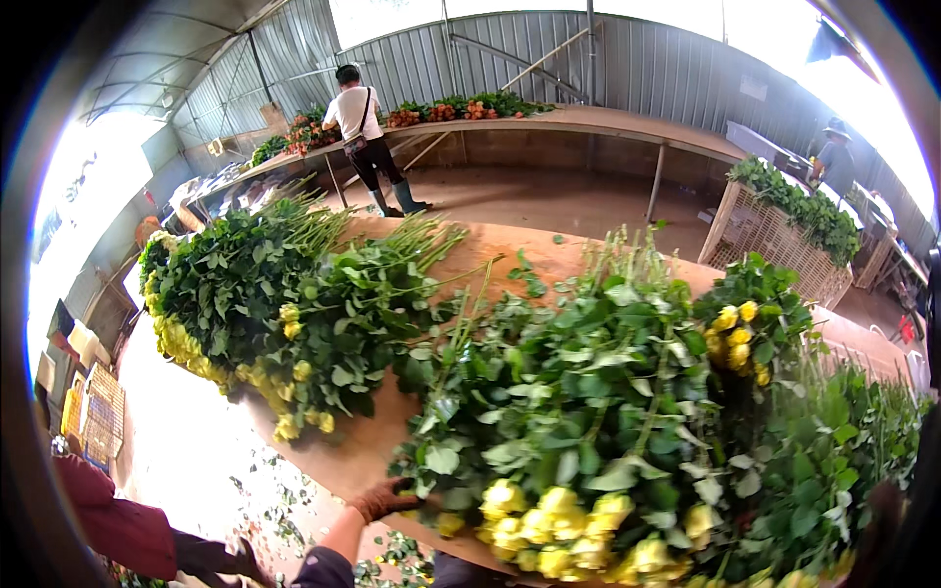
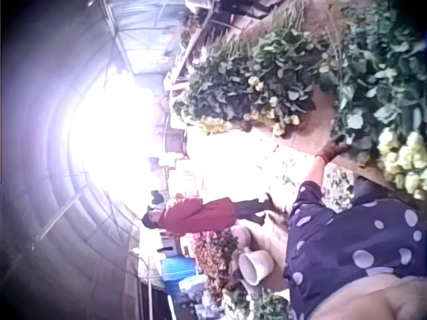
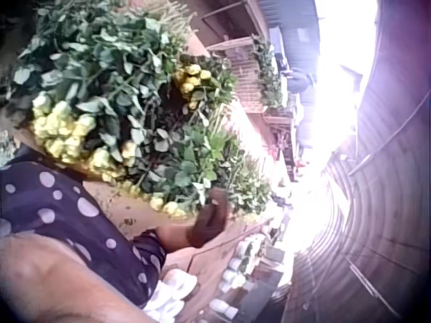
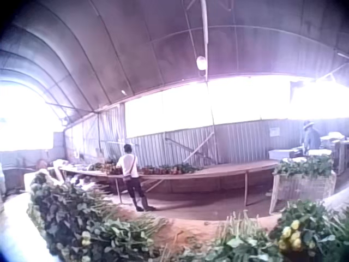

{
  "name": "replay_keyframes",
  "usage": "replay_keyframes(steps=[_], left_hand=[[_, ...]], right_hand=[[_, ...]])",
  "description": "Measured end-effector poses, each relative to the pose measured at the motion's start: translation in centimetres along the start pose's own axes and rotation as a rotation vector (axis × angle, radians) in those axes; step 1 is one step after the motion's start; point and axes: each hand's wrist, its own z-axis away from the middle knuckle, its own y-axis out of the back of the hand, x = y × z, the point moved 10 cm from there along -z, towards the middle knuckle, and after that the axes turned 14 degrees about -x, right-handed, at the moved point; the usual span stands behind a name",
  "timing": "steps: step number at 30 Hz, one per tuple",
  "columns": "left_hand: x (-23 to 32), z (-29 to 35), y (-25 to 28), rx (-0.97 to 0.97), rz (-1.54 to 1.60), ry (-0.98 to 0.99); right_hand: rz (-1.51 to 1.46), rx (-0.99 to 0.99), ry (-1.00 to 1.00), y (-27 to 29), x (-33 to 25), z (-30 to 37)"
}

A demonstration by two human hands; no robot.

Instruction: The person repeatedly picks up yellow roses from a large pile on a table, removes leaves from the stems by hand, and places the trimmed stems back on the table. The process is continuous and repetitive throughout the clip.

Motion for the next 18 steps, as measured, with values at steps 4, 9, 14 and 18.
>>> replay_keyframes(steps=[4,9,14,18], left_hand=[[-1.8,1.7,-0.7,-0.109,0.579,-0.122],[2.9,3.5,-0.3,-0.203,0.011,-0.189],[6.3,6.3,-2.3,-0.588,-0.847,-0.082],[12.4,12.6,-0.1,-0.333,-0.730,-1.261]], right_hand=[[-0.115,-0.726,0.375,-15.7,-21.2,-8.5],[-0.917,-0.561,-0.157,-38.9,-30.3,-26.0],[-1.008,-0.448,0.177,-45.7,-33.2,-28.3],[-0.894,-0.383,0.064,-38.7,-31.8,-25.3]])
